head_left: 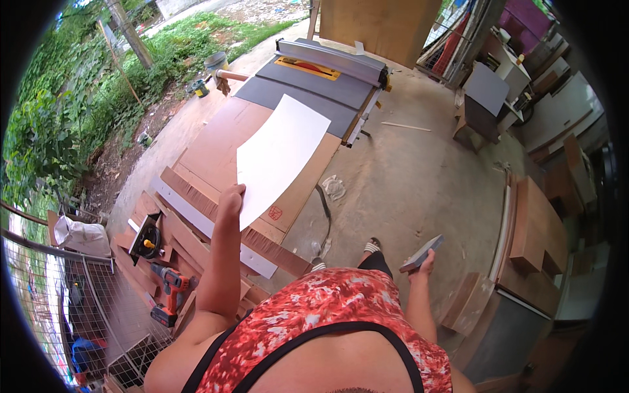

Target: The person sands a white rectangular board with a sanding block, then uses a table saw to cut a strip from the board. The person then walks to a wooden cabinet and fits the cut strip into a vertical slot.

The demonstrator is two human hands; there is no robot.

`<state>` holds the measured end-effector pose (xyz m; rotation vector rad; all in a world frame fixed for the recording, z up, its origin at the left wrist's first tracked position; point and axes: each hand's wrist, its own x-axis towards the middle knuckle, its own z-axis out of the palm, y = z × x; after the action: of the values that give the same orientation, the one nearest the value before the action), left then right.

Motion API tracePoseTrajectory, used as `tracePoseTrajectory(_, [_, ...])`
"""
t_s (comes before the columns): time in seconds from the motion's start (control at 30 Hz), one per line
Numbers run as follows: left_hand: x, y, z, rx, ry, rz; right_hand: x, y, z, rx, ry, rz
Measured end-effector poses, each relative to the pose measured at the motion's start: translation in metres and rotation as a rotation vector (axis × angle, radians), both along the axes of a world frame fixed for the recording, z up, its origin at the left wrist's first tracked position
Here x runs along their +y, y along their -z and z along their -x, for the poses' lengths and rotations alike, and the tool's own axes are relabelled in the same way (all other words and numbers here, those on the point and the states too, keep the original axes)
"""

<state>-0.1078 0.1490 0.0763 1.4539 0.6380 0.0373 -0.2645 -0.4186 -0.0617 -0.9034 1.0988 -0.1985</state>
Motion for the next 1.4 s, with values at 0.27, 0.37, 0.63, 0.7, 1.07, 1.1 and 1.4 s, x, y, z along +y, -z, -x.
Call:
tracePoseTrajectory(0.27, [-0.004,-0.027,0.015,0.059,0.068,0.184,-0.012,0.019,0.016,-0.003,0.059,-0.010])
tracePoseTrajectory(0.37, [-0.002,-0.031,0.017,0.074,0.047,0.199,-0.012,0.021,0.017,0.003,0.046,-0.012])
tracePoseTrajectory(0.63, [0.001,-0.032,0.012,0.070,-0.042,0.291,-0.007,0.023,0.014,-0.011,0.048,-0.006])
tracePoseTrajectory(0.7, [0.007,-0.030,0.012,0.053,0.003,0.268,-0.008,0.024,0.013,-0.017,0.052,-0.006])
tracePoseTrajectory(1.07, [0.001,-0.050,0.016,0.078,0.042,0.299,-0.004,0.022,0.006,-0.032,0.055,0.035])
tracePoseTrajectory(1.1, [0.004,-0.045,0.015,0.060,0.054,0.298,-0.003,0.021,0.004,-0.029,0.058,0.039])
tracePoseTrajectory(1.4, [0.006,-0.039,0.009,0.061,0.041,0.295,-0.002,0.026,0.005,-0.031,0.095,-0.045])
